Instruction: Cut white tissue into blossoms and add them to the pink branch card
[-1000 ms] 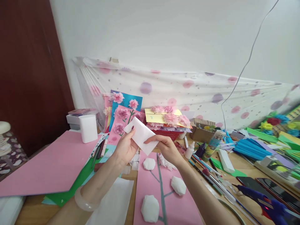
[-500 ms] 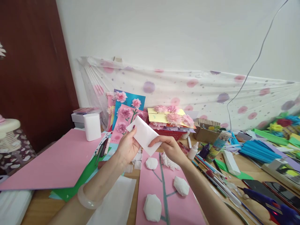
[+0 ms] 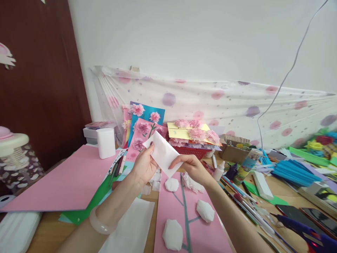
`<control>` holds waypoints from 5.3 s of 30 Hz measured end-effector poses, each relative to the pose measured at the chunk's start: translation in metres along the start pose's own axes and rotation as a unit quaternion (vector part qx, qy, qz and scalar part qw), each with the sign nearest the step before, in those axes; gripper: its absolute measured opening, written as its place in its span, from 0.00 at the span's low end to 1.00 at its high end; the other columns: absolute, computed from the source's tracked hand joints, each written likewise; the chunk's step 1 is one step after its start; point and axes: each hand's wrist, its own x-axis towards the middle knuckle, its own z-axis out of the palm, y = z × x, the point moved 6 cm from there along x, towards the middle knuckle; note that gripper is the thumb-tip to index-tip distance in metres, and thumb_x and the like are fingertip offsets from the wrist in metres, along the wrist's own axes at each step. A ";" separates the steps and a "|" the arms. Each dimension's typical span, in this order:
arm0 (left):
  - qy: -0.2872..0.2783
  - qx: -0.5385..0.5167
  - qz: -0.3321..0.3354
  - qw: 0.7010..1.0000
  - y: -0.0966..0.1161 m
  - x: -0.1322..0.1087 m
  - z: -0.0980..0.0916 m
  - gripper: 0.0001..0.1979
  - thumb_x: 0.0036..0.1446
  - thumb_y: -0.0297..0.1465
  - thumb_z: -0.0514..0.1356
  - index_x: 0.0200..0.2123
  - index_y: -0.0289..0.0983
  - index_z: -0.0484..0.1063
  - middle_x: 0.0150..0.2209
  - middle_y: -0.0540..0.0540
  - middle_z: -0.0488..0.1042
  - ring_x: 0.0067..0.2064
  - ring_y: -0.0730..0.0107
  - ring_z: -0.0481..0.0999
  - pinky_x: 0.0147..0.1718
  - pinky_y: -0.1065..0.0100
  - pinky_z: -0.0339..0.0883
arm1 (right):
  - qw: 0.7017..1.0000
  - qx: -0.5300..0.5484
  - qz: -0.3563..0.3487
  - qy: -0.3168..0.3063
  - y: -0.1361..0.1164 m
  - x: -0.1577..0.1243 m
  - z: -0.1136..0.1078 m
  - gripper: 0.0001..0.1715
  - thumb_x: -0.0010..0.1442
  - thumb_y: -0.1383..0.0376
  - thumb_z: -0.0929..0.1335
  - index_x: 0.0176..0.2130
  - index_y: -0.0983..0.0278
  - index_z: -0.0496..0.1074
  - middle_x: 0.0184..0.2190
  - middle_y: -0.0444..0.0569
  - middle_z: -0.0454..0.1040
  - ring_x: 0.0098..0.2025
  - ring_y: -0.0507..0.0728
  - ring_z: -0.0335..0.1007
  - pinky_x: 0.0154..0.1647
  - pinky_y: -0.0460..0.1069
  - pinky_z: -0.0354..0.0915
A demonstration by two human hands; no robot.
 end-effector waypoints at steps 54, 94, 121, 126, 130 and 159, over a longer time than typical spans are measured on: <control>-0.080 0.311 0.154 0.935 0.006 -0.007 0.001 0.18 0.41 0.38 0.70 0.32 0.30 0.77 0.31 0.43 0.80 0.30 0.66 0.79 0.31 0.67 0.76 | 0.895 -0.131 -0.055 0.423 -0.002 -0.016 -0.036 0.24 0.64 0.47 0.58 0.26 0.61 0.54 0.23 0.40 0.53 0.25 0.51 0.49 0.24 0.46 0.50; -0.292 0.482 -0.156 0.811 -0.021 -0.021 0.000 0.26 0.46 0.32 0.66 0.50 0.39 0.71 0.40 0.40 0.80 0.35 0.62 0.80 0.27 0.70 0.70 | 0.934 -0.314 0.134 0.104 -0.011 -0.017 -0.052 0.20 0.57 0.56 0.63 0.20 0.63 0.62 0.17 0.41 0.58 0.18 0.48 0.52 0.16 0.45 0.46; -0.189 0.624 0.037 0.757 0.003 -0.023 0.010 0.05 0.41 0.33 0.65 0.24 0.39 0.77 0.18 0.50 0.73 0.18 0.73 0.66 0.15 0.74 0.50 | 0.967 -0.226 0.082 -0.079 0.000 -0.008 -0.009 0.15 0.56 0.57 0.67 0.34 0.64 0.77 0.26 0.44 0.73 0.23 0.49 0.61 0.21 0.43 0.56; -0.167 0.611 0.067 0.771 0.014 -0.022 0.014 0.07 0.41 0.35 0.67 0.26 0.38 0.77 0.21 0.48 0.75 0.21 0.71 0.70 0.18 0.74 0.55 | 0.975 -0.202 0.069 -0.062 0.001 -0.007 -0.011 0.18 0.58 0.54 0.65 0.33 0.65 0.75 0.26 0.44 0.71 0.25 0.50 0.61 0.22 0.43 0.56; -0.187 0.567 0.046 0.801 0.011 -0.018 0.012 0.15 0.45 0.41 0.66 0.33 0.38 0.76 0.26 0.47 0.77 0.24 0.68 0.73 0.19 0.73 0.59 | 0.984 -0.167 0.067 -0.013 -0.002 -0.006 -0.015 0.17 0.58 0.53 0.65 0.33 0.65 0.74 0.25 0.44 0.71 0.25 0.50 0.63 0.22 0.44 0.57; -0.105 0.362 0.188 0.907 0.023 -0.026 0.017 0.19 0.45 0.36 0.69 0.36 0.38 0.64 0.27 0.50 0.78 0.29 0.72 0.76 0.30 0.72 0.69 | 0.979 0.046 0.033 0.194 -0.008 -0.005 -0.021 0.18 0.52 0.52 0.72 0.29 0.65 0.73 0.25 0.44 0.73 0.26 0.51 0.67 0.26 0.44 0.61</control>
